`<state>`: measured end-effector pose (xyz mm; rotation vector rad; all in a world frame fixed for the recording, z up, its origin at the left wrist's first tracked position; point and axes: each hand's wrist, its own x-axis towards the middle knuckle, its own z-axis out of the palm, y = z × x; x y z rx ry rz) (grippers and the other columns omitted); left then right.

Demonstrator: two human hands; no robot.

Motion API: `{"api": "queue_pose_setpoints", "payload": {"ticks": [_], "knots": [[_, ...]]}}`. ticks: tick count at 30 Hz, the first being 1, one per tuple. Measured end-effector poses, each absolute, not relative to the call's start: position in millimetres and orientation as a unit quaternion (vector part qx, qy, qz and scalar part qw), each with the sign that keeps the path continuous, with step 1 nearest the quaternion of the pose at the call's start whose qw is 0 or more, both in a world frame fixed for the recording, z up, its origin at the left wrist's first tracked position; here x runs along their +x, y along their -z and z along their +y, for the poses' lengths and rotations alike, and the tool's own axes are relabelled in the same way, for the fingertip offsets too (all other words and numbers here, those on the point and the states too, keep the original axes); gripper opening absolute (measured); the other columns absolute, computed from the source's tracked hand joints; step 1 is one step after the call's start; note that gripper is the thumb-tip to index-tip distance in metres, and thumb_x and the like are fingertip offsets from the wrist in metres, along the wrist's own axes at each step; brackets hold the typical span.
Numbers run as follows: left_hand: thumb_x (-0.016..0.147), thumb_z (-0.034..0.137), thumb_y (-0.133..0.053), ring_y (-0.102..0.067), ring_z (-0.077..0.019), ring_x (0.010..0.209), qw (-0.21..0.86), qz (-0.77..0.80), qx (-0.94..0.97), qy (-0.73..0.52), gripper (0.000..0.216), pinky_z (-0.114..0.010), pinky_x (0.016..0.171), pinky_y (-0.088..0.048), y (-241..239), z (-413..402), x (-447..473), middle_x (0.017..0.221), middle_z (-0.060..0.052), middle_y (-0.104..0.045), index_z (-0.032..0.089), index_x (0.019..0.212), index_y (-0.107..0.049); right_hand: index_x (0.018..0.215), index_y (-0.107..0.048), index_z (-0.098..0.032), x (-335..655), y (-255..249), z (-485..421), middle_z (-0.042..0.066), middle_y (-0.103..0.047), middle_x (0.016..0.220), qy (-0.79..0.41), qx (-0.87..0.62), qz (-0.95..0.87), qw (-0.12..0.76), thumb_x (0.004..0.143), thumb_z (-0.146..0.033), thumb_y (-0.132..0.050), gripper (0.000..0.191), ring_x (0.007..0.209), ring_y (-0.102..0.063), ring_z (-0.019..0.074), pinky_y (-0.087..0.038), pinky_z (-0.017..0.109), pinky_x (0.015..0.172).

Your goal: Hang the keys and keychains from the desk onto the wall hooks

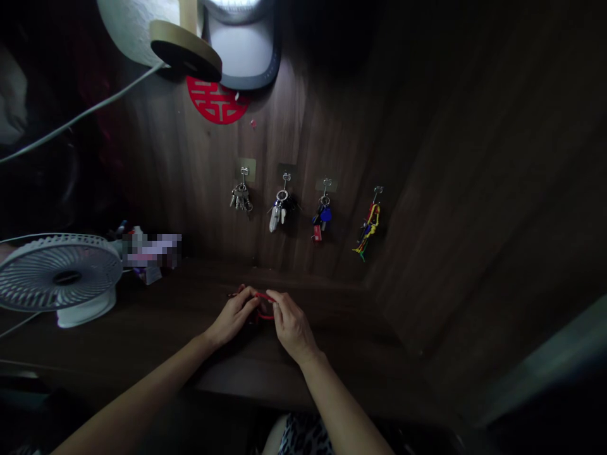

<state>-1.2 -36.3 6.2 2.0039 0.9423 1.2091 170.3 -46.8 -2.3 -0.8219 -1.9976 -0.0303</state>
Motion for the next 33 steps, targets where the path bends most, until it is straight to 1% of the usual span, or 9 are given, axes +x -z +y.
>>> {"api": "queue_pose_setpoints", "payload": {"ticks": [4,9,12,14,16,19,22,27,33], "knots": [[0.087,0.040,-0.042,-0.052,-0.0114,0.064,0.353,0.367,0.706,-0.493,0.025,-0.023,0.066,-0.043,-4.9,-34.2,-0.3,0.066,0.003,-0.053,0.018,0.077,-0.051,0.122,-0.046,-0.024,172.7,5.1,-45.8,0.007,-0.062,0.105,0.023,-0.339,-0.813,0.473,0.090,-0.012,-0.035,0.036,0.096,-0.060,0.0172,-0.051,0.034,0.085],[0.082,0.046,-0.047,-0.042,-0.0071,0.052,0.434,0.378,0.634,-0.518,0.028,-0.018,0.049,-0.038,-1.1,-29.6,-0.9,0.061,0.006,-0.044,0.018,0.078,-0.046,0.123,-0.044,-0.024,173.7,3.1,-46.3,0.007,-0.062,0.101,0.052,-0.335,-0.811,0.478,0.088,-0.008,-0.035,0.040,0.092,-0.061,0.0167,-0.053,0.034,0.081],[0.079,0.048,-0.049,-0.040,-0.0062,0.050,0.457,0.375,0.614,-0.524,0.030,-0.017,0.047,-0.037,-1.1,-27.9,-2.0,0.061,0.007,-0.042,0.018,0.077,-0.045,0.129,-0.039,-0.024,173.6,2.0,-47.1,0.008,-0.060,0.108,0.110,-0.320,-0.815,0.471,0.087,-0.007,-0.038,0.046,0.102,-0.058,0.0189,-0.052,0.038,0.085],[0.078,0.050,-0.050,-0.040,-0.0060,0.049,0.466,0.371,0.606,-0.527,0.032,-0.017,0.047,-0.036,-1.5,-27.4,-2.5,0.060,0.007,-0.042,0.018,0.076,-0.045,0.133,-0.034,-0.025,172.4,2.0,-47.7,0.008,-0.060,0.113,0.138,-0.300,-0.835,0.440,0.087,-0.007,-0.039,0.050,0.104,-0.058,0.0191,-0.052,0.039,0.087],[0.077,0.051,-0.051,-0.040,-0.0062,0.050,0.475,0.366,0.603,-0.526,0.033,-0.017,0.048,-0.036,-1.5,-27.0,-2.5,0.059,0.007,-0.042,0.018,0.076,-0.046,0.135,-0.032,-0.025,170.1,2.4,-48.3,0.007,-0.061,0.115,0.148,-0.280,-0.859,0.403,0.087,-0.006,-0.039,0.052,0.102,-0.059,0.0185,-0.052,0.038,0.086],[0.076,0.052,-0.052,-0.041,-0.0062,0.049,0.479,0.356,0.611,-0.520,0.035,-0.017,0.048,-0.036,-0.4,-26.3,-1.9,0.058,0.007,-0.043,0.018,0.075,-0.047,0.136,-0.032,-0.025,166.2,2.4,-48.8,0.006,-0.064,0.109,0.144,-0.265,-0.878,0.370,0.088,-0.007,-0.038,0.052,0.096,-0.062,0.0173,-0.052,0.036,0.085],[0.078,0.051,-0.050,-0.041,-0.0063,0.048,0.461,0.358,0.631,-0.511,0.034,-0.018,0.047,-0.035,1.4,-25.8,-1.7,0.059,0.007,-0.044,0.017,0.076,-0.048,0.135,-0.034,-0.025,165.5,1.0,-49.4,0.006,-0.066,0.102,0.131,-0.280,-0.869,0.386,0.089,-0.008,-0.039,0.049,0.088,-0.064,0.0168,-0.053,0.035,0.080],[0.086,0.046,-0.041,-0.045,-0.0088,0.051,0.359,0.407,0.688,-0.481,0.031,-0.019,0.052,-0.036,1.7,-27.6,-4.3,0.054,0.006,-0.046,0.017,0.078,-0.051,0.129,-0.041,-0.024,171.6,-0.9,-49.5,0.006,-0.065,0.095,0.093,-0.320,-0.814,0.476,0.089,-0.013,-0.044,0.042,0.087,-0.064,0.0167,-0.054,0.033,0.079],[0.089,0.043,-0.035,-0.052,-0.0126,0.068,0.266,0.422,0.746,-0.442,0.033,-0.022,0.066,-0.040,-2.7,-31.9,-5.5,0.070,0.002,-0.055,0.019,0.079,-0.055,0.121,-0.047,-0.024,179.4,-6.0,-43.3,0.003,-0.066,0.088,0.078,-0.357,-0.743,0.561,0.088,-0.018,-0.047,0.034,0.081,-0.065,0.0149,-0.055,0.030,0.077]]}}
